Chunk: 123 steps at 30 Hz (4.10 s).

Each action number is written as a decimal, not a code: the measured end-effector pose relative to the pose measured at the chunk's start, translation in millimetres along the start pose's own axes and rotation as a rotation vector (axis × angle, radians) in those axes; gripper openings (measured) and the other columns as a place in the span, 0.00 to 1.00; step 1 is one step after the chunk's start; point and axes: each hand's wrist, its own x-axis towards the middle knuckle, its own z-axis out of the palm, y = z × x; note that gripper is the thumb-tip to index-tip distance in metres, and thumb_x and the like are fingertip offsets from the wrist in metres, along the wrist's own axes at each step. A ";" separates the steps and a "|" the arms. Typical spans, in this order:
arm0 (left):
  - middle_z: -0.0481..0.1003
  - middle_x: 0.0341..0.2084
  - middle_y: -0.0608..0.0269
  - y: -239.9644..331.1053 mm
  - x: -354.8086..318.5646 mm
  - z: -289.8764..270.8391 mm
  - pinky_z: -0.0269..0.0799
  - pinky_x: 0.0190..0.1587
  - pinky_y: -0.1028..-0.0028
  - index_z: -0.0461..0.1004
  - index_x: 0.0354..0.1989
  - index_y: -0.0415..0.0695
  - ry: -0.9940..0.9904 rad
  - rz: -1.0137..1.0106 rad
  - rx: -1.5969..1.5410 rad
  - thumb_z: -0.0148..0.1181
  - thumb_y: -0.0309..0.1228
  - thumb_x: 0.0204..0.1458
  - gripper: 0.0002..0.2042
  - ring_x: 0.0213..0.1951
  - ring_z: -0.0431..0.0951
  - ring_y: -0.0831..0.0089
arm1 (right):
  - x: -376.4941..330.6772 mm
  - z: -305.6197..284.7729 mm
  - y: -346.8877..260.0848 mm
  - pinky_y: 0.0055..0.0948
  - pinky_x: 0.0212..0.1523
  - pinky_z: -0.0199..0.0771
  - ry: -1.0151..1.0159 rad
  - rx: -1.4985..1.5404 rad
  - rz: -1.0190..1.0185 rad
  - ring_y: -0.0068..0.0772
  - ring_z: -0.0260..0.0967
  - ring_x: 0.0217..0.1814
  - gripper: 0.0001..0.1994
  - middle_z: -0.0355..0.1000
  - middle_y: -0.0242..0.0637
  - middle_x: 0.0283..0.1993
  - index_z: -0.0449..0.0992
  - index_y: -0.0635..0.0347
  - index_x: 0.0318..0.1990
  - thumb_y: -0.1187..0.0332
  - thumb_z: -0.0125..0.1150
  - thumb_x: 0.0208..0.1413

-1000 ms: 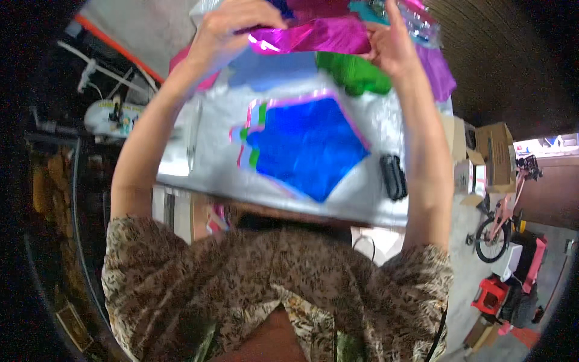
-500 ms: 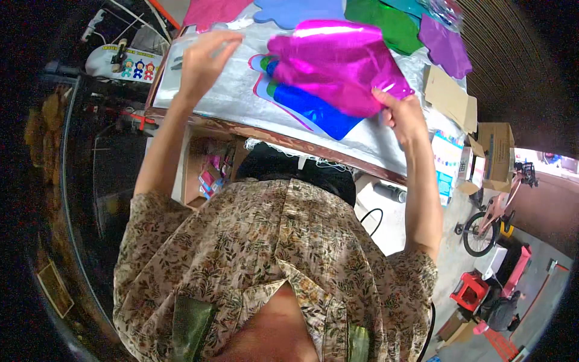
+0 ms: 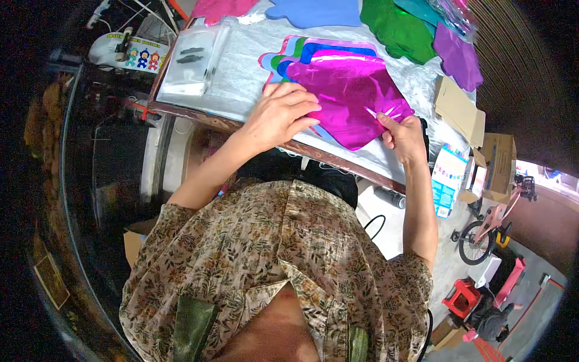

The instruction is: Folding and organizing colorful plastic star and circular sheets into packaging.

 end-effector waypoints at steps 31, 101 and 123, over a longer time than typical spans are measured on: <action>0.80 0.39 0.50 -176.5 390.4 148.3 0.79 0.44 0.57 0.83 0.41 0.42 -0.037 0.055 0.311 0.64 0.29 0.53 0.09 0.42 0.81 0.51 | 16.5 -65.7 -122.7 0.44 0.65 0.65 -0.057 -1.351 -0.803 0.46 0.70 0.61 0.22 0.71 0.43 0.62 0.76 0.63 0.54 0.64 0.69 0.54; 0.83 0.38 0.58 -4.7 131.0 -42.4 0.81 0.45 0.73 0.83 0.41 0.41 0.169 0.389 -0.266 0.63 0.14 0.49 0.12 0.42 0.84 0.66 | 55.4 -59.9 -124.4 0.33 0.40 0.80 0.045 0.530 -0.086 0.29 0.78 0.33 0.18 0.81 0.34 0.38 0.80 0.65 0.51 0.60 0.66 0.62; 0.82 0.47 0.56 -60.2 -15.3 -46.2 0.82 0.46 0.70 0.83 0.44 0.41 0.212 -0.268 -0.076 0.64 0.25 0.57 0.09 0.44 0.84 0.64 | 16.7 -19.7 -48.9 0.22 0.28 0.69 0.137 -0.386 -0.305 0.17 0.69 0.26 0.10 0.77 0.28 0.29 0.83 0.66 0.40 0.66 0.67 0.58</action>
